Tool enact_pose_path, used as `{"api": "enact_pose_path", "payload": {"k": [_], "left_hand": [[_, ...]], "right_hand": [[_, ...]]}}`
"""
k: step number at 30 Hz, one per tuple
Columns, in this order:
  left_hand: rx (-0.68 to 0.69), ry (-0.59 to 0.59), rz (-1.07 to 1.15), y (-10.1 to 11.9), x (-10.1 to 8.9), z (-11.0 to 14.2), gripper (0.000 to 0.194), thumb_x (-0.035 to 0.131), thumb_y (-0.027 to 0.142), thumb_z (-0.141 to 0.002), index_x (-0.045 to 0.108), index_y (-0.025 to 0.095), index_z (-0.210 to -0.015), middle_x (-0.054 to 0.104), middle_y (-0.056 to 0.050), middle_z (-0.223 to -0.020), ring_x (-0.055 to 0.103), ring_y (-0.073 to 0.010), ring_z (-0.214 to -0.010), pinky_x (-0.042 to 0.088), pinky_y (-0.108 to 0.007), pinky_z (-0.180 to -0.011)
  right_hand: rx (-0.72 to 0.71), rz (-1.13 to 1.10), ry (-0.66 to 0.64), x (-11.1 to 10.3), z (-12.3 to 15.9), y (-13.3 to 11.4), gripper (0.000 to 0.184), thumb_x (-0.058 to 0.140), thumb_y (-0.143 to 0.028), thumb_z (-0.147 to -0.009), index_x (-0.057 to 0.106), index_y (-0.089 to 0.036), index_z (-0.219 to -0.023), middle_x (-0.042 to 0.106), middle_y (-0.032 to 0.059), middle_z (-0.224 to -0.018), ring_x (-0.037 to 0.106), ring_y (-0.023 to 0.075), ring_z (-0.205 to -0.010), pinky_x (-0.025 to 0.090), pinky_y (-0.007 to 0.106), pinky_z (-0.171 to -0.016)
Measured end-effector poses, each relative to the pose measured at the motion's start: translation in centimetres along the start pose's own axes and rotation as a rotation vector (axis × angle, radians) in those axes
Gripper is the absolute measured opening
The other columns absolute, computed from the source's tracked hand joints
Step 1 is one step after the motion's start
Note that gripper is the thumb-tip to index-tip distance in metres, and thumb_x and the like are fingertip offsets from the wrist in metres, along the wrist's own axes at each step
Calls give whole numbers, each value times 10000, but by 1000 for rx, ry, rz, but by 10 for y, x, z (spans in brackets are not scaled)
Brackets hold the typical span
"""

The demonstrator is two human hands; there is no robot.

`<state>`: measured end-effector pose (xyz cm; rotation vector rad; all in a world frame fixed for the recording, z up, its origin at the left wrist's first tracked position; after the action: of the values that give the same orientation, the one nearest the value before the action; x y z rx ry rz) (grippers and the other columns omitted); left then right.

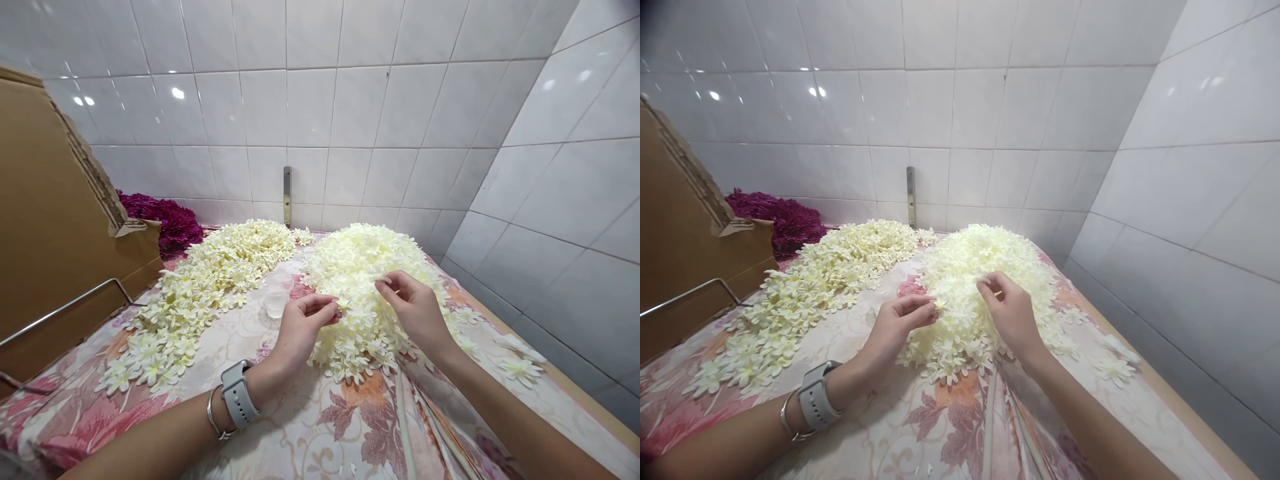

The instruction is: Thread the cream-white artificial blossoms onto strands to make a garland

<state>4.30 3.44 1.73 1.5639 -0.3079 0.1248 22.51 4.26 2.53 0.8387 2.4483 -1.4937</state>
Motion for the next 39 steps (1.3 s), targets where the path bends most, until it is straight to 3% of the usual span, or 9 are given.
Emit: {"api": "enact_pose_path", "payload": {"k": [4,7,9,14,18,23,34,36,39], "left_hand": [[9,11,-1,0,-1,-2,92,735,195,-615,706,142,-684,689,-28,-685,628,-140,-678,517,-290,-735],[41,-36,-49,1,0,0,97,715,216,-646,707,143,-710,689,-36,-710,627,-150,-702,507,-292,-735],[62,-80,-94,2,2,3,100,703,219,-664,706,138,-722,691,-48,-737,629,-162,-739,501,-289,-742],[96,-148,-178,5,4,8,116,689,234,-694,708,139,-759,698,-68,-822,625,-176,-812,479,-275,-768],[57,-121,-142,4,3,6,183,731,263,-653,711,139,-786,707,-74,-827,635,-195,-815,488,-292,-763],[30,-111,-98,3,4,6,201,763,263,-610,704,147,-764,706,-57,-790,641,-180,-790,492,-283,-754],[-2,-129,14,2,3,2,138,736,243,-632,669,148,-707,658,-19,-703,620,-138,-702,496,-274,-748],[21,-133,23,1,2,2,121,723,237,-643,663,148,-700,643,-8,-693,612,-129,-695,499,-269,-743],[94,-111,-30,1,2,3,133,716,255,-658,654,155,-720,634,-11,-751,602,-136,-738,504,-262,-715]], "right_hand": [[-313,219,157,2,7,-12,187,560,-260,-786,543,-193,-960,579,101,-957,510,262,-933,401,412,-803],[-653,283,21,12,20,-27,84,556,-189,-809,550,-201,-892,606,68,-818,543,218,-830,437,354,-739],[-731,281,-54,17,26,-33,45,558,-158,-812,549,-202,-816,598,50,-735,535,193,-737,437,320,-663],[-519,126,-118,15,28,-35,106,564,-189,-826,559,-202,-721,592,29,-670,528,172,-683,421,299,-615],[-230,-37,-202,12,23,-29,121,612,-292,-794,618,-212,-703,626,25,-701,547,170,-673,433,306,-623],[-58,-172,-248,13,20,-25,164,615,-352,-774,647,-202,-715,640,31,-726,569,181,-699,439,310,-641],[-138,-18,-174,12,23,-28,204,628,-393,-753,615,-223,-864,639,46,-876,560,199,-795,427,324,-672],[-123,1,-238,12,23,-29,253,613,-404,-763,629,-231,-947,643,61,-951,563,220,-874,435,348,-723],[-137,-50,-298,12,24,-30,186,571,-386,-802,662,-223,-810,651,58,-844,569,214,-848,438,357,-755]]}}
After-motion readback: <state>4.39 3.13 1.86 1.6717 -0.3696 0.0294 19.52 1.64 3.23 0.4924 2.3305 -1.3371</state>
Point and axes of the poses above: each hand's wrist, its own z-axis away from the middle knuckle, its own x-axis out of the palm, y = z × x, the point moved 2 cm from there along -z, towards the middle knuckle
